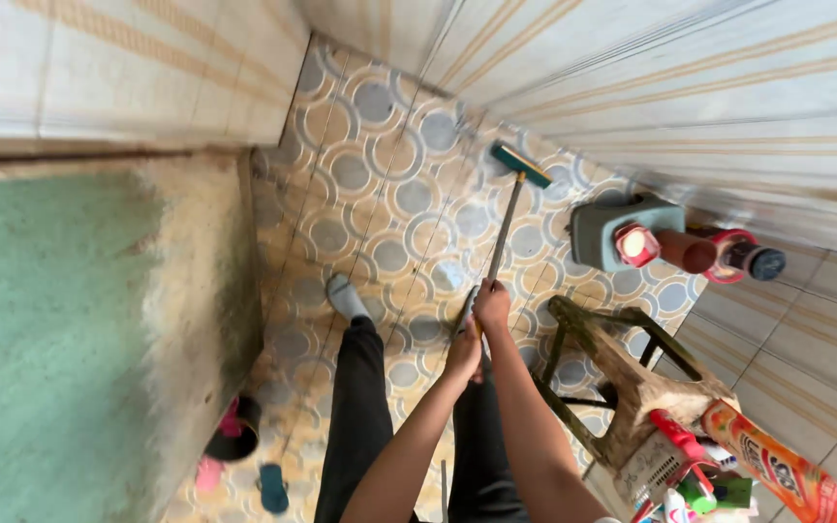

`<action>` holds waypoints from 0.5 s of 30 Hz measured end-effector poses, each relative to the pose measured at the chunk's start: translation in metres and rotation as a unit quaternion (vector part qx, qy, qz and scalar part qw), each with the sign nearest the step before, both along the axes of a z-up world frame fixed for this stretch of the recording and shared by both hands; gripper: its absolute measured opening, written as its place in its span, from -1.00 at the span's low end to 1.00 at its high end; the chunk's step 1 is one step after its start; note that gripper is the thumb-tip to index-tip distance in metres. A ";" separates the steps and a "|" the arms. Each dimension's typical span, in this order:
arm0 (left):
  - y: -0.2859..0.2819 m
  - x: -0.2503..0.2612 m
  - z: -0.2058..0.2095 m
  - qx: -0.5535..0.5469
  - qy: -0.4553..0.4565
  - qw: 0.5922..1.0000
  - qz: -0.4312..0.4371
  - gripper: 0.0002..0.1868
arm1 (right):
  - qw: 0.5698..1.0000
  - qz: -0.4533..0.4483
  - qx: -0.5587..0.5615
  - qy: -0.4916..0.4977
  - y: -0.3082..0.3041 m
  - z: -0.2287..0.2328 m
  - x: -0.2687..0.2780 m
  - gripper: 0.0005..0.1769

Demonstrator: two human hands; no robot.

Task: The recorder is cleaning the bathroom floor using a brush and water mixed with detergent.

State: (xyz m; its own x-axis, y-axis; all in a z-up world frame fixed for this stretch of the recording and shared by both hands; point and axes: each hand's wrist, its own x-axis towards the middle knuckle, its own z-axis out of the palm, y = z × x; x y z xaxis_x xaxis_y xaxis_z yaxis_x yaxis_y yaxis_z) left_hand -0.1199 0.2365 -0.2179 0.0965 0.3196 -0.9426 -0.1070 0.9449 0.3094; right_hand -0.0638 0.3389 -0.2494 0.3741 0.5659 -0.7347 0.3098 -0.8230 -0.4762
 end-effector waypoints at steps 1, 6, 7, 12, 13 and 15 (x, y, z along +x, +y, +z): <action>-0.001 -0.003 0.006 0.010 0.001 1.000 -0.009 0.03 | 1.000 -0.009 0.010 0.001 -0.007 -0.008 0.006 -0.64; -0.015 -0.034 0.070 -0.097 -0.130 0.986 0.045 -0.17 | 0.995 -0.049 0.061 0.064 -0.084 0.002 0.015 -0.53; -0.016 -0.041 0.098 -0.086 -0.132 0.987 0.010 -0.17 | 0.992 -0.080 0.078 0.058 -0.100 0.018 0.012 -0.53; -0.047 -0.058 0.190 -0.071 -0.080 0.991 -0.084 -0.15 | 0.954 -0.227 0.078 0.177 -0.193 0.038 -0.003 -0.60; -0.066 -0.056 0.173 -0.061 -0.087 0.987 -0.120 -0.15 | 0.947 -0.258 0.097 0.168 -0.208 0.050 -0.003 -0.60; -0.103 -0.048 0.134 -0.047 -0.155 0.986 -0.044 -0.26 | 0.905 -0.321 0.154 0.232 -0.245 0.072 0.000 -0.57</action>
